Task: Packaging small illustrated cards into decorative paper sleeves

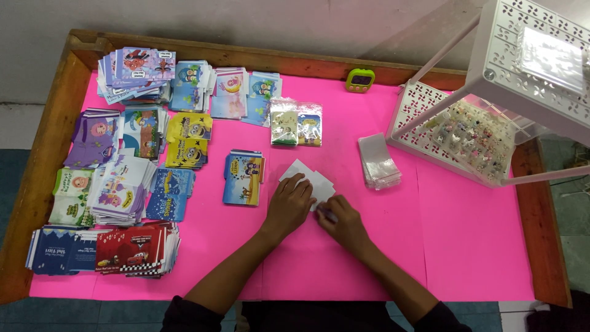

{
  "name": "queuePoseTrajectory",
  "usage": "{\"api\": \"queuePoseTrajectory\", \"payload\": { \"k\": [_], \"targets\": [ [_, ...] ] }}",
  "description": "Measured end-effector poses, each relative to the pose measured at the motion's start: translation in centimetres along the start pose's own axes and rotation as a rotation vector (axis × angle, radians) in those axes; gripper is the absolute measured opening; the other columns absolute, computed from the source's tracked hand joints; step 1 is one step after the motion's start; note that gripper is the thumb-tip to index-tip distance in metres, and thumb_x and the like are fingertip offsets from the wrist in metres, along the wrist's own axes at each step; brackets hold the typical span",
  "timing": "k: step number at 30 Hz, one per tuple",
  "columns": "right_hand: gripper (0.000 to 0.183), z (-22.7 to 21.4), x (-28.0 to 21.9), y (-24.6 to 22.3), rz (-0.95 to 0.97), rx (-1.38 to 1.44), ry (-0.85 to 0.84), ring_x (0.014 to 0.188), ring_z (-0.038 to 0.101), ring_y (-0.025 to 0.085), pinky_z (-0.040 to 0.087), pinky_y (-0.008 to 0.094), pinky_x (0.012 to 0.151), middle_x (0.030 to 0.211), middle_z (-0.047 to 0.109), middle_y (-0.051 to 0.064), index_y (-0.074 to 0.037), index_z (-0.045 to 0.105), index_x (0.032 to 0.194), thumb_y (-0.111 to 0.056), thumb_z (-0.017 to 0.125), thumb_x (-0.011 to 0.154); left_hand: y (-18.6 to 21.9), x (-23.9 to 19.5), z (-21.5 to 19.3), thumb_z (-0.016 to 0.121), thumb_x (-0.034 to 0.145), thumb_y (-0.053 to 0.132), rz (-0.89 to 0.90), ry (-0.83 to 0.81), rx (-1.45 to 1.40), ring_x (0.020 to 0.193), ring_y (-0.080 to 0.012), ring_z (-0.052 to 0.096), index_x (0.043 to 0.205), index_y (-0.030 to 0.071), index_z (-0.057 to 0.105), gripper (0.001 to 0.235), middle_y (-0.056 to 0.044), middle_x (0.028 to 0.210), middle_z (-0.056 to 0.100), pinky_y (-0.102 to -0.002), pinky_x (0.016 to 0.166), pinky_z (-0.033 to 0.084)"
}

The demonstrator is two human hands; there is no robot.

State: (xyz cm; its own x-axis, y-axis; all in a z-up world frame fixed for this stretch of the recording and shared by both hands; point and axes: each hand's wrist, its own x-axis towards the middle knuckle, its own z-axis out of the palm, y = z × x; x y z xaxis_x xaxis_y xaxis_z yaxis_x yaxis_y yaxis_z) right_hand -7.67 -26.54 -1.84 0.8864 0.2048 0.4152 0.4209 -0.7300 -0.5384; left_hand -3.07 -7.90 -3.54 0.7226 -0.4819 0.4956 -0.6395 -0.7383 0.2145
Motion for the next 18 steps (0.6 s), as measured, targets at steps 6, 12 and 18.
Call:
{"api": "queuePoseTrajectory", "payload": {
  "k": [6,12,18],
  "targets": [
    [0.014,-0.6,0.5,-0.1,-0.017,0.095,-0.060,0.075,0.073,0.029,0.063,0.039,0.063,0.083,0.066,0.008,-0.007,0.069,0.088,-0.013,0.080,0.082,0.1,0.1,0.3,0.073,0.092,0.028,-0.009,0.016,0.014,0.132,-0.0311,0.057,0.109,0.004,0.074,0.029,-0.012,0.110,0.072,-0.045,0.105,0.046],
    [0.020,-0.7,2.5,3.9,0.039,-0.008,0.020,0.078,0.072,0.030,0.061,0.041,0.065,0.084,0.065,0.009,-0.009,0.070,0.092,-0.022,0.082,0.085,0.6,0.3,-0.4,0.074,0.092,0.019,0.025,0.035,-0.040,0.129,-0.0315,0.060,0.108,0.009,0.075,0.019,-0.011,0.108,0.074,-0.046,0.104,0.048],
    [0.015,0.5,4.8,4.8,-0.001,0.036,0.016,0.076,0.072,0.030,0.061,0.038,0.064,0.082,0.065,0.010,-0.006,0.070,0.091,-0.016,0.081,0.086,0.6,0.1,0.1,0.070,0.097,0.016,0.021,-0.015,-0.062,0.126,-0.0274,0.062,0.110,0.008,0.076,0.017,-0.012,0.108,0.076,-0.043,0.102,0.049]
  ]
}}
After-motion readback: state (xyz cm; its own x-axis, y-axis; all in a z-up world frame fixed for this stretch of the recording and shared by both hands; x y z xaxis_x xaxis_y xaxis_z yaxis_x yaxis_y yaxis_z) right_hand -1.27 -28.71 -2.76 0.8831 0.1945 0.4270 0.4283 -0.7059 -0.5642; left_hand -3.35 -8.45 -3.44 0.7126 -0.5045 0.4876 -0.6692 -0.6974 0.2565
